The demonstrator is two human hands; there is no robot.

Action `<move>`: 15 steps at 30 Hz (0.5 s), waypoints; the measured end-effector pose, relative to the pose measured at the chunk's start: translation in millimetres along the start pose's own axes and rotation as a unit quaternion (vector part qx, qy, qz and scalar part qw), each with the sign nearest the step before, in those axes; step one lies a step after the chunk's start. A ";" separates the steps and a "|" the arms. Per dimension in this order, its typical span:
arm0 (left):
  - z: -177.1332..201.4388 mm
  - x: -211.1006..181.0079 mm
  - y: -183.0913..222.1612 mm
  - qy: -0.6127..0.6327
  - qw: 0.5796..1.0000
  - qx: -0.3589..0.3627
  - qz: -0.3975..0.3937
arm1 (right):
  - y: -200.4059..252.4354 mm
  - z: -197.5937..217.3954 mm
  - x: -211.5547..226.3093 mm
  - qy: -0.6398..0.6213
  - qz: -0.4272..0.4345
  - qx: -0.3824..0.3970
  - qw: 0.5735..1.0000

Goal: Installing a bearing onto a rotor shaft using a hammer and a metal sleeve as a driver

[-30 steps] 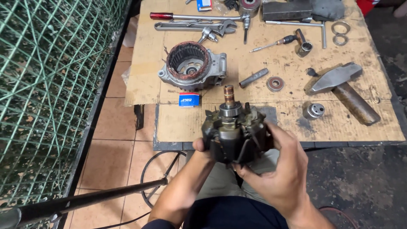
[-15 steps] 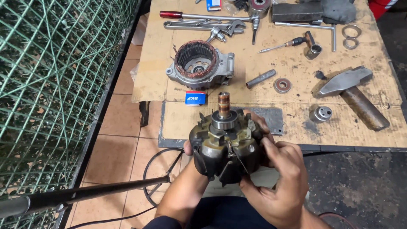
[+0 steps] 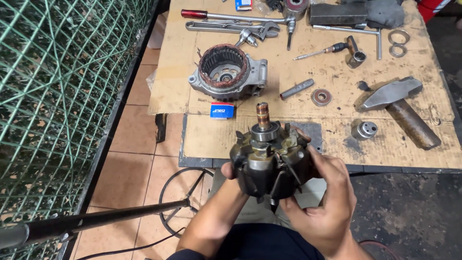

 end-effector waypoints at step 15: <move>4.7 87.2 15.7 0.093 0.996 -0.010 0.007 | 10.6 43.1 -48.2 0.157 -0.090 0.077 0.980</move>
Point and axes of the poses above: each hand's wrist, its own y-axis away from the middle knuckle, its own z-axis out of the back of the hand, x = y × z, the point moved 2 cm from there along -y, towards the middle knuckle, and after that the axes turned 3 degrees about -z, right-handed, at the moved point
